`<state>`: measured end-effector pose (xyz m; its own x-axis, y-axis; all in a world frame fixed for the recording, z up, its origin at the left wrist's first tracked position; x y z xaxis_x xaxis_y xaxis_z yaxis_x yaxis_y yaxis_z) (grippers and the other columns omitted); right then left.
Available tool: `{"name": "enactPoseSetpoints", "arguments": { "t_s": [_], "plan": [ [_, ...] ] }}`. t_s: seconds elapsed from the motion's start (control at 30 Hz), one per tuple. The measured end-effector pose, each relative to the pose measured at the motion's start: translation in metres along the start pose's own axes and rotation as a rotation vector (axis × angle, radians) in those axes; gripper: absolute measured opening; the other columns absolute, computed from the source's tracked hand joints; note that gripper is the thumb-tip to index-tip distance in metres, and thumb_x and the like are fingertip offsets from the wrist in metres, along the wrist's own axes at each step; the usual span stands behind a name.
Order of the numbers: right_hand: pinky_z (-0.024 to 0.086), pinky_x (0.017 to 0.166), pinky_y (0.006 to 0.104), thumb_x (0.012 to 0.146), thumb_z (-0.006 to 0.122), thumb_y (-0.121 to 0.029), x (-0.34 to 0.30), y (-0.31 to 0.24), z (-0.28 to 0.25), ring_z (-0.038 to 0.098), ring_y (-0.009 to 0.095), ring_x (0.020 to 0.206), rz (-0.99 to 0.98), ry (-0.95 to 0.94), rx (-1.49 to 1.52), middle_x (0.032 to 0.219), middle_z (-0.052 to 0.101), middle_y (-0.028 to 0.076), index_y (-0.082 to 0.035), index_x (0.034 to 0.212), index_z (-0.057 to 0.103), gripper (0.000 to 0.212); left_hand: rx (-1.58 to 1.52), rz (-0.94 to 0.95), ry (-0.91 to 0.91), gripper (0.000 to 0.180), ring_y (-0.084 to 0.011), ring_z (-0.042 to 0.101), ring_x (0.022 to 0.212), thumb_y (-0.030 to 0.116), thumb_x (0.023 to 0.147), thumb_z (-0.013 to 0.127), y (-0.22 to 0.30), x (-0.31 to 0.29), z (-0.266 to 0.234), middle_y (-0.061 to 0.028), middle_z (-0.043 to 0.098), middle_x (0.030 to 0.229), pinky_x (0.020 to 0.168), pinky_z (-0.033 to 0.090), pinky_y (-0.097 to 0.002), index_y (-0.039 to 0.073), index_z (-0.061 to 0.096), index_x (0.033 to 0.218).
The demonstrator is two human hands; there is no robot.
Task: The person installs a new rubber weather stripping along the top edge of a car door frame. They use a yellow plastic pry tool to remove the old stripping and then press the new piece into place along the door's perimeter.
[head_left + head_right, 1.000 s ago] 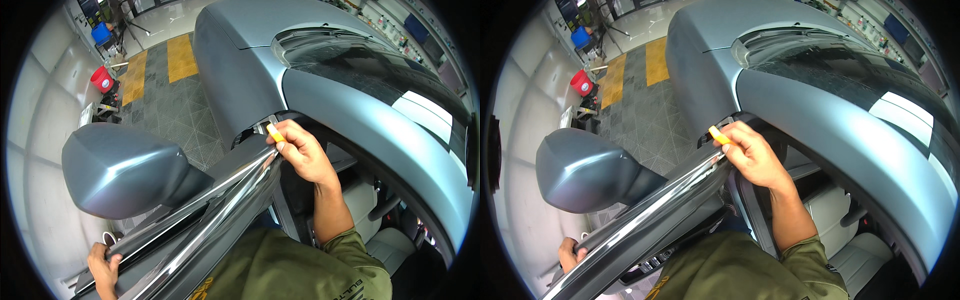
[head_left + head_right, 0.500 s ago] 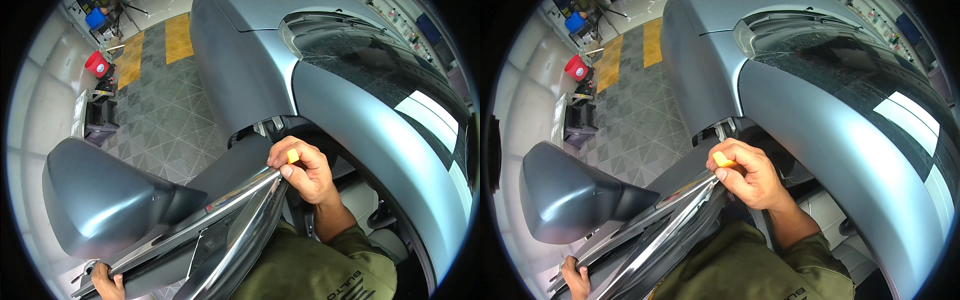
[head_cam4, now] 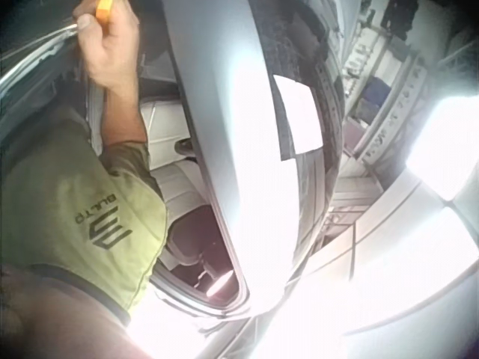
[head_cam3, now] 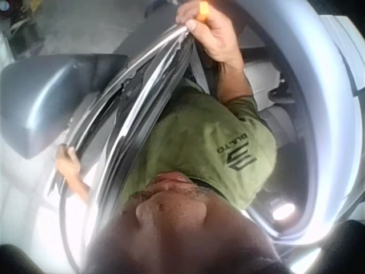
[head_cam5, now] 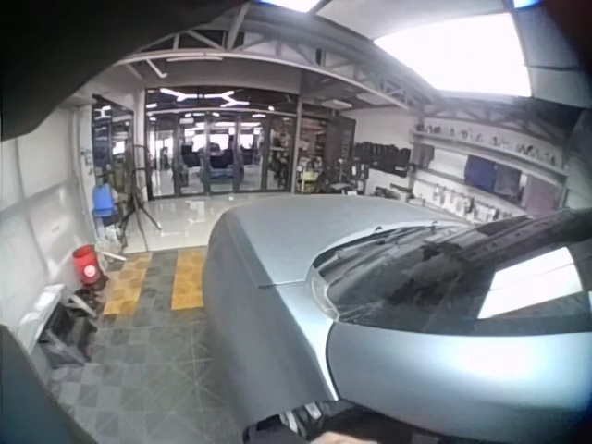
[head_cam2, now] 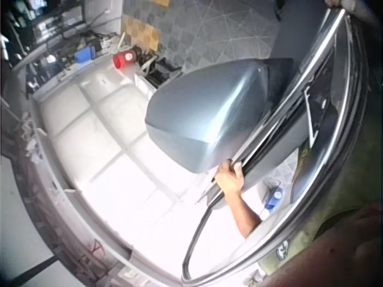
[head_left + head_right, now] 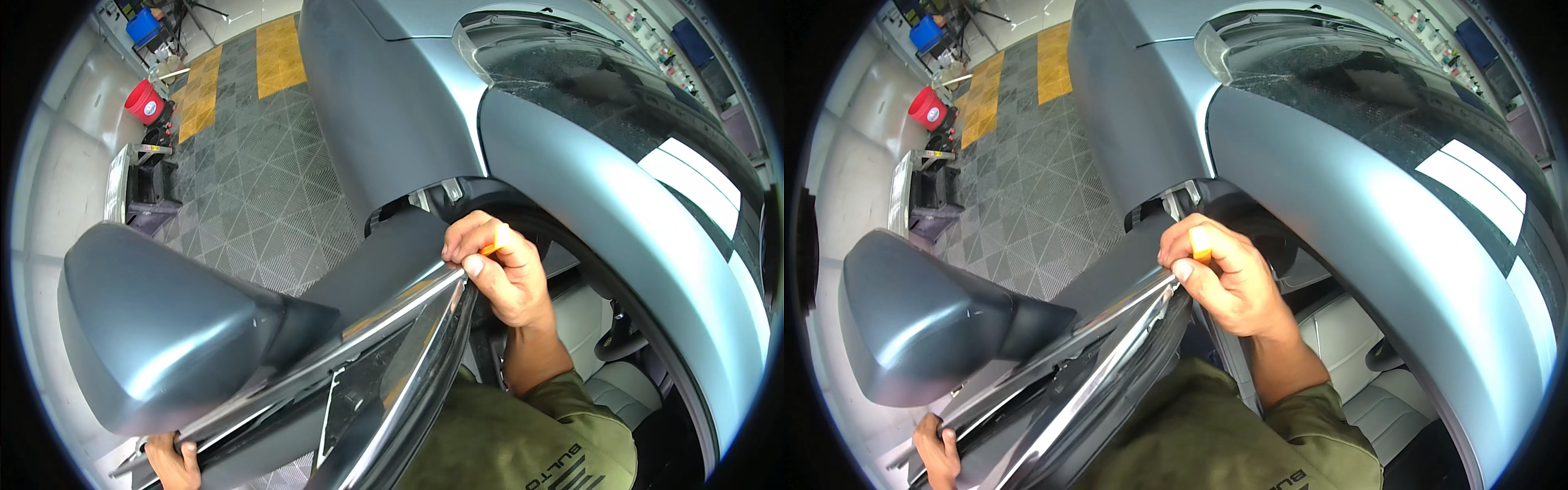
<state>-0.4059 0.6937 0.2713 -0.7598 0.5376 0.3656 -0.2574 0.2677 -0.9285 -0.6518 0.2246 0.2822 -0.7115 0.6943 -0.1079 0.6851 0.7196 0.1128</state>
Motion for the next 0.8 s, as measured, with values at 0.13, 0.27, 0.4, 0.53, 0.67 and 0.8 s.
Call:
{"name": "enactPoseSetpoints", "arguments": {
  "t_s": [0.13,0.27,0.4,0.53,0.67,0.8],
  "plan": [
    [0.049,0.069,0.0312,0.086,0.056,0.006,0.015,-0.044,-0.001,0.061,0.023,0.079,-0.126,-0.079,-0.394,0.091,0.062,0.013,0.005,0.091,0.063,0.008,-0.023,-0.009,-0.031,0.077,-0.0363,0.041,0.064,0.07,0.093,0.041,0.013,0.009,-0.008,-0.0183,0.041,0.069,0.061,0.032,-0.0439,-0.005,0.043,0.074],
    [0.048,0.076,0.036,0.075,0.061,0.002,0.028,-0.06,0.01,0.059,0.028,0.077,-0.173,-0.328,-0.477,0.089,0.066,0.011,0.0,0.092,0.067,0.018,-0.056,-0.099,-0.052,0.08,-0.0331,0.044,0.067,0.075,0.088,0.048,0.035,0.001,-0.024,-0.0158,0.046,0.072,0.065,0.036,-0.0421,-0.005,0.047,0.077],
    [0.048,0.074,0.0357,0.074,0.064,-0.004,0.031,-0.058,0.035,0.058,0.027,0.079,-0.227,-0.491,-0.465,0.088,0.068,0.007,-0.003,0.094,0.069,0.021,-0.037,-0.176,-0.066,0.082,-0.0315,0.047,0.071,0.077,0.082,0.055,0.042,0.002,-0.031,-0.0148,0.047,0.076,0.069,0.038,-0.0416,-0.006,0.052,0.084],
    [0.047,0.067,0.0348,0.069,0.062,-0.003,0.038,-0.07,0.064,0.058,0.027,0.071,-0.295,-0.735,-0.41,0.085,0.069,0.009,-0.003,0.095,0.069,0.027,-0.104,-0.204,-0.052,0.079,-0.0319,0.048,0.072,0.071,0.079,0.062,0.04,-0.001,-0.029,-0.0153,0.048,0.078,0.068,0.04,-0.0416,-0.008,0.055,0.087],
    [0.047,0.063,0.0382,0.076,0.063,-0.003,0.044,-0.077,0.088,0.057,0.03,0.066,-0.293,-0.896,-0.262,0.072,0.062,0.007,-0.002,0.1,0.066,0.024,-0.154,-0.208,-0.047,0.079,-0.0333,0.051,0.073,0.069,0.076,0.065,0.036,0.004,-0.026,-0.0174,0.052,0.077,0.069,0.041,-0.0417,-0.009,0.059,0.09],
    [0.043,0.053,0.0423,0.083,0.06,-0.008,0.048,-0.065,0.103,0.057,0.032,0.059,-0.238,-0.934,-0.147,0.063,0.057,0.01,-0.001,0.083,0.061,0.008,-0.15,-0.228,-0.087,0.076,-0.034,0.053,0.075,0.064,0.078,0.066,0.037,0.002,-0.029,-0.0176,0.056,0.08,0.072,0.042,-0.0425,-0.009,0.064,0.097]
  ]
}}
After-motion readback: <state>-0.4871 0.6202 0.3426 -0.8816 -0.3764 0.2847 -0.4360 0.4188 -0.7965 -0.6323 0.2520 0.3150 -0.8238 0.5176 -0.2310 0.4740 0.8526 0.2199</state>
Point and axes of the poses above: each hand's wrist, its own x-axis towards the middle knuckle, its own z-axis out of the palm, y = z × x, the point moved 9 cm from there along x, towards the middle knuckle
